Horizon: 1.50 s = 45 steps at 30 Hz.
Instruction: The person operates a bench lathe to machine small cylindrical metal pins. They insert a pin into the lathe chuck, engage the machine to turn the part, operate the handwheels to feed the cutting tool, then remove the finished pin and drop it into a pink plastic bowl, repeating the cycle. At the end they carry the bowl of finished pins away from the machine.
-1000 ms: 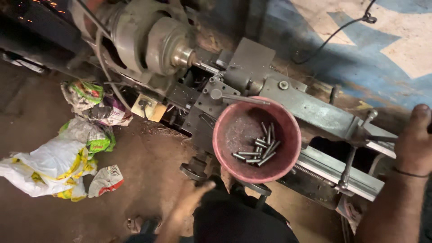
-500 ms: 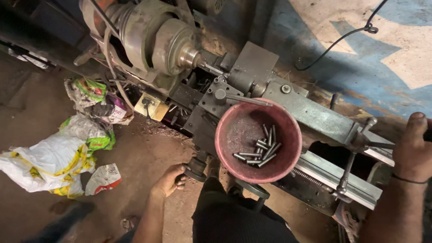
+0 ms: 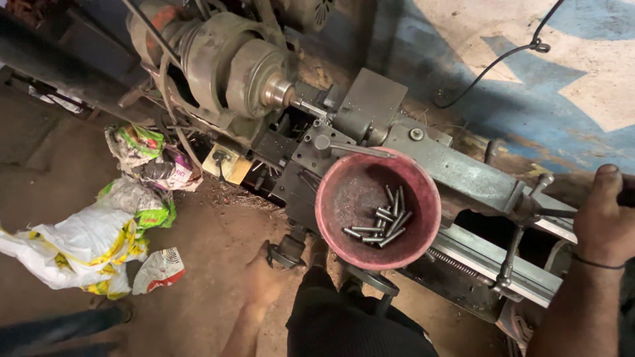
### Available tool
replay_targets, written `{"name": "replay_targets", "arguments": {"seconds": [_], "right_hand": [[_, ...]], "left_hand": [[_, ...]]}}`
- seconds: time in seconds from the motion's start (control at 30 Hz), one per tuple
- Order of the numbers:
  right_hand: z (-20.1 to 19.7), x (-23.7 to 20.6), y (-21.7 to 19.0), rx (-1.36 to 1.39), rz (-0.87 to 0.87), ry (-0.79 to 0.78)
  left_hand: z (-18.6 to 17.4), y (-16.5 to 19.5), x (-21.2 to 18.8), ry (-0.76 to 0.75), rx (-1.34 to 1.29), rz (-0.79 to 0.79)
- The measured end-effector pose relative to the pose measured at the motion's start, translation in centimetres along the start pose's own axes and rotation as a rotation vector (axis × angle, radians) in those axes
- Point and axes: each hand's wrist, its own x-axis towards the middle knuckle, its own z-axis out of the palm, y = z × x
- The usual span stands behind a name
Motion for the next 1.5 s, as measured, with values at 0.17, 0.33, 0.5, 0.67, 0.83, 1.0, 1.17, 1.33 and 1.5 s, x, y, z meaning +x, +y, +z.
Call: {"name": "replay_targets", "arguments": {"seconds": [0.17, 0.33, 0.5, 0.67, 0.83, 1.0, 1.17, 1.33, 1.5], "right_hand": [[0.1, -0.2, -0.9, 0.001, -0.027, 0.05], [-1.5, -0.9, -0.6, 0.485, 0.046, -0.074], [-2.5, -5.8, -1.4, -0.265, -0.457, 0.223], [0.8, -13.3, -2.2, -0.166, 0.613, -0.443], [3.8, -12.5, -1.2, -0.174, 0.079, -0.244], [4.6, -2.1, 0.6, 0.244, 0.021, 0.015], [0.6, 2.0, 4.2, 0.31, -0.048, 0.115], [-0.1, -3.2, 3.1, 0.254, -0.25, -0.271], [-0.5, -4.8, -0.6, -0.144, -0.506, -0.152]], "left_hand": [[1.3, -3.2, -0.2, -0.047, 0.329, -0.134], [4.4, -8.5, 4.0, 0.229, -0.195, -0.085], [6.4, -9.6, 2.4, 0.048, -1.133, -0.507], [6.2, -9.1, 2.8, 0.412, -0.301, -0.203], [7.4, -7.9, 4.0, 0.308, -0.598, -0.327], [3.3, -3.7, 1.9, 0.547, -0.246, 0.142], [-2.1, 7.6, -0.1, 0.464, -0.084, 0.781], [-0.1, 17.6, -0.5, -0.25, 0.224, 1.007], [4.8, 20.9, 1.0, -0.689, 0.669, 0.765]]}}
